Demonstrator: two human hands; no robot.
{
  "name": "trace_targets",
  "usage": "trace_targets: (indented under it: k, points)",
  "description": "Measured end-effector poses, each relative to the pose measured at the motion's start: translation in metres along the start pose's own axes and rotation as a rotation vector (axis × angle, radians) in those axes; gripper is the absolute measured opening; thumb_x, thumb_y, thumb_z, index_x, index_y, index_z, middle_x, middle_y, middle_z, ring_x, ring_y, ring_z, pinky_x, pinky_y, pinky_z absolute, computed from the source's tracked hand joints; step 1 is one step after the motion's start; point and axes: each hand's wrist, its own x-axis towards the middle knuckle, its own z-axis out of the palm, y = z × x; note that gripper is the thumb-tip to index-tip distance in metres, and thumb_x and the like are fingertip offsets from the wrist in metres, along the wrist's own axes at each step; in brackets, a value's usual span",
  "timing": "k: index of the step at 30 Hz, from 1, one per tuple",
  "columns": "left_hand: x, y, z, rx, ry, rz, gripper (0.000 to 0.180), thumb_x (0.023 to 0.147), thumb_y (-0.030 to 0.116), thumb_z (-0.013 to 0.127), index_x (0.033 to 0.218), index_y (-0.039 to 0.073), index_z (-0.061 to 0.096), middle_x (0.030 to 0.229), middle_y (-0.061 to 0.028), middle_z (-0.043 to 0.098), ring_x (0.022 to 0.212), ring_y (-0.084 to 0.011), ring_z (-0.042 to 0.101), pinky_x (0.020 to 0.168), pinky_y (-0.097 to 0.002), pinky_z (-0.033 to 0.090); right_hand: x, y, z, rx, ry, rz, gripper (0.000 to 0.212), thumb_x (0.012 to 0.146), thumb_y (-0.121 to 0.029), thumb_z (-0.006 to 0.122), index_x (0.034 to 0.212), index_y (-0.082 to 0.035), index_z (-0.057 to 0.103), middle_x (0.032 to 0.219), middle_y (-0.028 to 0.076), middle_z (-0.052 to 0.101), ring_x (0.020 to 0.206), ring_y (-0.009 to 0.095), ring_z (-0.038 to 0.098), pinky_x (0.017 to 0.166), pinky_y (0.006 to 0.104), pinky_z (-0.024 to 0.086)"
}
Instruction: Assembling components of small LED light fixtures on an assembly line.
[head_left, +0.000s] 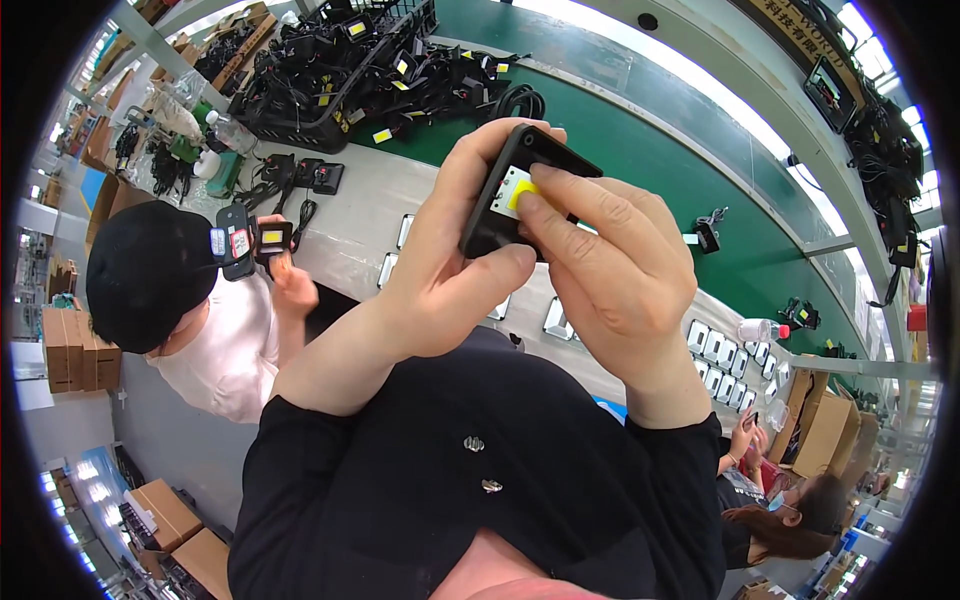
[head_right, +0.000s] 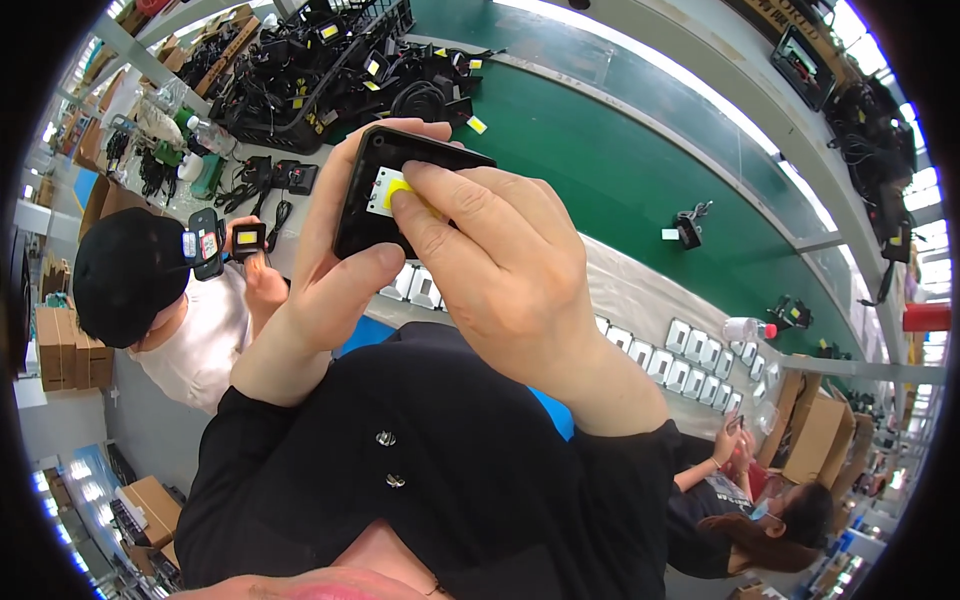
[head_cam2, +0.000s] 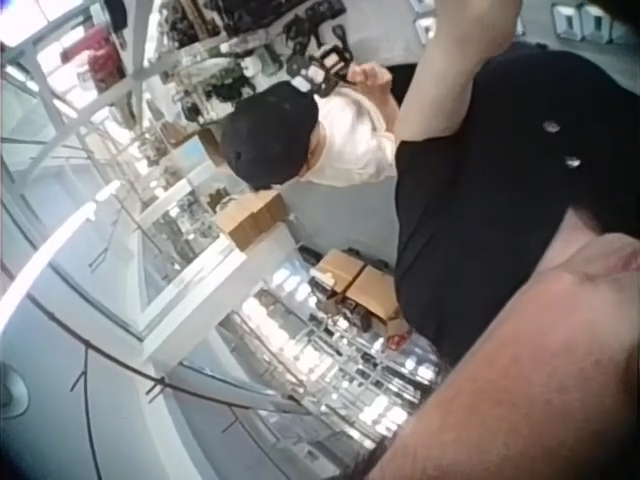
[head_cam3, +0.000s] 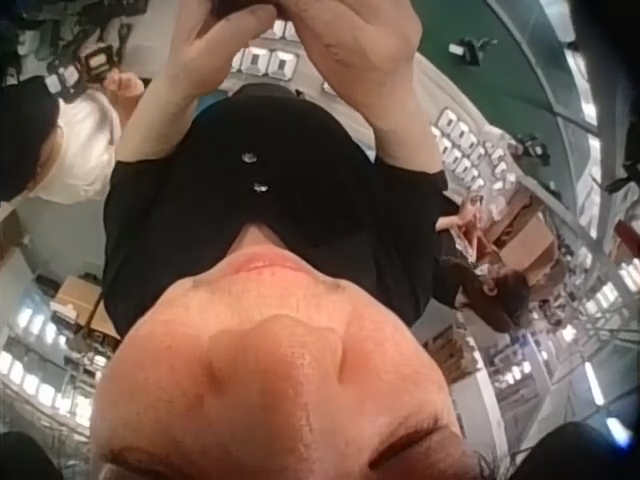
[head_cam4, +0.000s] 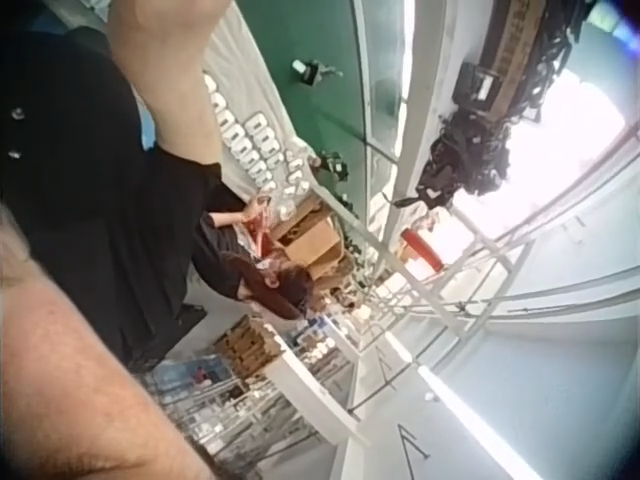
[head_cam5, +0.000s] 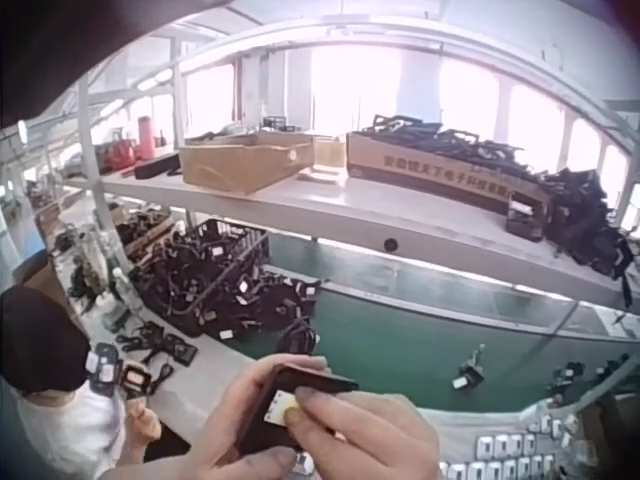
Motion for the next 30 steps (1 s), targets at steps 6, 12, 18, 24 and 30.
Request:
trace_targets:
  k: [6,12,18,24,30]
  points:
    - [-0.003,0.004,0.005,-0.085,0.026,-0.020,0.062,0.077,0.001,0.047,0.135,0.001,0.025,0.129,-0.0099,0.038,0.113,-0.0151,0.043,0.094,-0.0266,0.036,0.003,-0.002,0.001,0.035,-0.012,0.032,0.027,0.060,0.000,0.066,0.087,-0.001,0.067,0.093,0.009,0.064,0.081,0.024,0.061,0.068,0.0318,0.049]
    - [-0.004,0.009,0.009,-0.035,0.105,0.079,0.047,0.087,-0.001,0.040,0.133,-0.001,0.028,0.131,-0.0112,0.039,0.112,-0.0150,0.045,0.092,-0.0277,0.041,0.005,-0.011,-0.009,-0.086,-0.038,0.056,0.027,0.061,-0.009,0.069,0.088,-0.010,0.069,0.102,0.006,0.057,0.094,0.024,0.049,0.080,0.0324,0.037]
    - [-0.002,-0.005,0.009,0.056,0.126,0.252,0.038,0.093,0.006,0.039,0.129,-0.004,0.033,0.126,-0.0204,0.046,0.110,-0.0297,0.052,0.095,-0.0395,0.042,-0.016,0.000,-0.020,0.382,0.101,0.314,0.030,0.070,-0.017,0.063,0.100,-0.011,0.070,0.104,0.007,0.049,0.093,0.021,0.044,0.078,0.0314,0.036]
    - [0.000,-0.016,0.015,0.197,0.092,0.363,0.035,0.091,-0.001,0.039,0.126,-0.004,0.036,0.125,-0.0175,0.048,0.113,-0.0230,0.051,0.096,-0.0320,0.039,-0.018,-0.003,0.003,1.059,0.100,0.823,0.049,0.078,-0.002,0.066,0.124,-0.002,0.051,0.107,0.005,0.060,0.093,0.011,0.057,0.084,0.0264,0.045]
    - [0.009,-0.022,0.016,0.282,0.071,0.439,0.032,0.091,-0.001,0.041,0.122,-0.004,0.039,0.121,-0.0190,0.051,0.111,-0.0220,0.052,0.096,-0.0320,0.039,-0.018,0.002,-0.001,0.856,0.103,0.835,0.031,0.078,-0.002,0.067,0.108,0.001,0.061,0.088,0.006,0.067,0.078,0.009,0.062,0.071,0.0237,0.050]
